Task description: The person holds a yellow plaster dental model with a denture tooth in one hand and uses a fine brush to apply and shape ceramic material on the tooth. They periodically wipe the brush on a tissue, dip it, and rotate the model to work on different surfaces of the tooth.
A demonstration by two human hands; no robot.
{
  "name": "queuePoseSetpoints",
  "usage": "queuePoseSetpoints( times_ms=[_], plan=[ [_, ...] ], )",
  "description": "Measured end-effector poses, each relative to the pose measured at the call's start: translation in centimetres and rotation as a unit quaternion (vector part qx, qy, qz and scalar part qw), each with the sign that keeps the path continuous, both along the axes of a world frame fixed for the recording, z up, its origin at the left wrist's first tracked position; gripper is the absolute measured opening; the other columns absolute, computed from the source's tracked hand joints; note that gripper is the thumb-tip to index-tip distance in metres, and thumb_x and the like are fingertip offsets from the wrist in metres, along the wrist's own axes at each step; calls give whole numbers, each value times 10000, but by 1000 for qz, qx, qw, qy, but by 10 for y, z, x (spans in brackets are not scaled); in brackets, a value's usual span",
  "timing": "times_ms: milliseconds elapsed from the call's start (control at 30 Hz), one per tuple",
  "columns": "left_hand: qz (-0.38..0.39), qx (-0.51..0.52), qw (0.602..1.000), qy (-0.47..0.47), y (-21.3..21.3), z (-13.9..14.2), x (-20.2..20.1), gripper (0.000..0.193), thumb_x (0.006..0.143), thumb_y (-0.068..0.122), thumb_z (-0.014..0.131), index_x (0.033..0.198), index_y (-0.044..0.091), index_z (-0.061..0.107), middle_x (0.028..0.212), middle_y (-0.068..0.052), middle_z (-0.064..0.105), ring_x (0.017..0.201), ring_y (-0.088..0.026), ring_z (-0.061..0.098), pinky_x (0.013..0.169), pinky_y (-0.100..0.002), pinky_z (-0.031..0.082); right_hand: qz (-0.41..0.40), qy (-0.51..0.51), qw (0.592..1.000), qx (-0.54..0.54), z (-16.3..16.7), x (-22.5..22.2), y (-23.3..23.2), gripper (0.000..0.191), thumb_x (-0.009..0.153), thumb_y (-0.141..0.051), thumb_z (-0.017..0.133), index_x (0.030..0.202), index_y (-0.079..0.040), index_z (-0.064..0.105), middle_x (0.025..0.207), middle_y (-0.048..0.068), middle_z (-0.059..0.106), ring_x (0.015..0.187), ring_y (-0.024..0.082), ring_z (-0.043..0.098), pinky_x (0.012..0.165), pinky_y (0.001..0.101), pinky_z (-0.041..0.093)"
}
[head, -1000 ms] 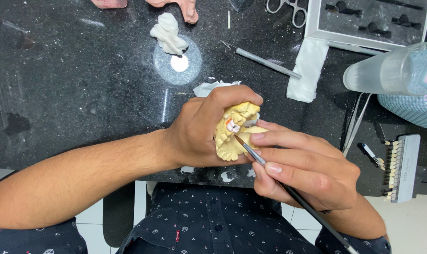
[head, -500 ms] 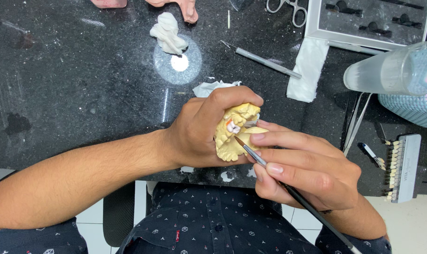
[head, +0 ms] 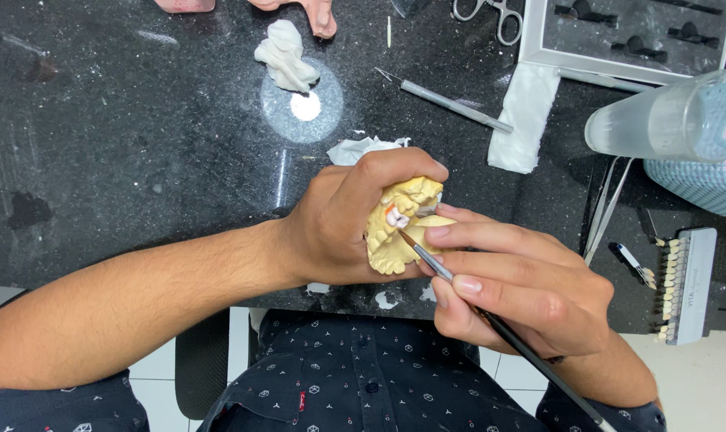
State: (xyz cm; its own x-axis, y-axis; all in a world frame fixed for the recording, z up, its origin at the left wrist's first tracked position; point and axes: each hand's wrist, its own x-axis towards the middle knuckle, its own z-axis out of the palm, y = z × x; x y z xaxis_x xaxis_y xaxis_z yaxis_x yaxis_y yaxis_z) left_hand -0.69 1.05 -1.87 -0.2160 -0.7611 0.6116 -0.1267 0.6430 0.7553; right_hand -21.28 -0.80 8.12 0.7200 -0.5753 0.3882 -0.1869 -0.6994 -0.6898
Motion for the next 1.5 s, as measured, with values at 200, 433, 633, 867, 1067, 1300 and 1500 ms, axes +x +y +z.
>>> queuePoseSetpoints(
  times_ms=[200,433,633,867,1067,1300,1500],
  plan=[
    [4,-6,1000,-3,0,0,-1,751,975,379,888,1403,6,396,1226,-134,647,1019,-196,761,848,-257,642,0,2,1000,3,0,-1,1,446,882,13,764,1209,-89,477,1008,129,733,1074,349,747,1014,560,627],
    [-1,-9,1000,-4,-1,-1,-1,742,983,389,875,1400,5,397,1219,-128,645,1010,-178,761,840,-242,644,0,-5,1000,1,-1,0,0,441,884,8,763,1205,-88,476,1007,130,731,1070,353,746,1009,565,628],
    [3,-12,1000,-2,0,-1,-2,749,978,376,888,1399,2,395,1262,-131,639,1013,-180,759,841,-244,641,0,-3,1000,5,0,-1,1,441,882,-6,771,1197,-92,475,1004,127,730,1072,356,745,1006,565,626],
    [6,-12,1000,-5,0,0,-2,748,976,361,895,1400,-3,398,1285,-137,635,1006,-182,753,836,-249,634,5,-9,1000,-6,-2,1,0,430,881,10,767,1193,-85,485,1008,136,732,1067,357,747,1005,571,625],
    [4,-9,1000,-2,0,0,-1,755,972,373,892,1404,-4,399,1238,-133,633,1010,-184,754,840,-249,633,5,-3,1000,2,0,0,0,432,884,1,770,1193,-87,481,1014,131,731,1079,350,742,1016,567,620],
    [3,-7,1000,-4,0,-1,-1,752,982,380,889,1409,2,399,1244,-126,633,1020,-179,753,846,-248,634,3,2,1000,5,0,-1,1,447,882,0,774,1205,-96,480,1032,125,731,1091,349,743,1030,568,617],
    [6,-6,1000,-5,1,0,-1,758,967,379,892,1405,3,401,1238,-129,631,1020,-182,746,843,-248,629,4,4,1000,11,1,-2,2,447,880,-5,776,1200,-98,478,1032,124,729,1091,353,740,1031,570,612]
  ],
)
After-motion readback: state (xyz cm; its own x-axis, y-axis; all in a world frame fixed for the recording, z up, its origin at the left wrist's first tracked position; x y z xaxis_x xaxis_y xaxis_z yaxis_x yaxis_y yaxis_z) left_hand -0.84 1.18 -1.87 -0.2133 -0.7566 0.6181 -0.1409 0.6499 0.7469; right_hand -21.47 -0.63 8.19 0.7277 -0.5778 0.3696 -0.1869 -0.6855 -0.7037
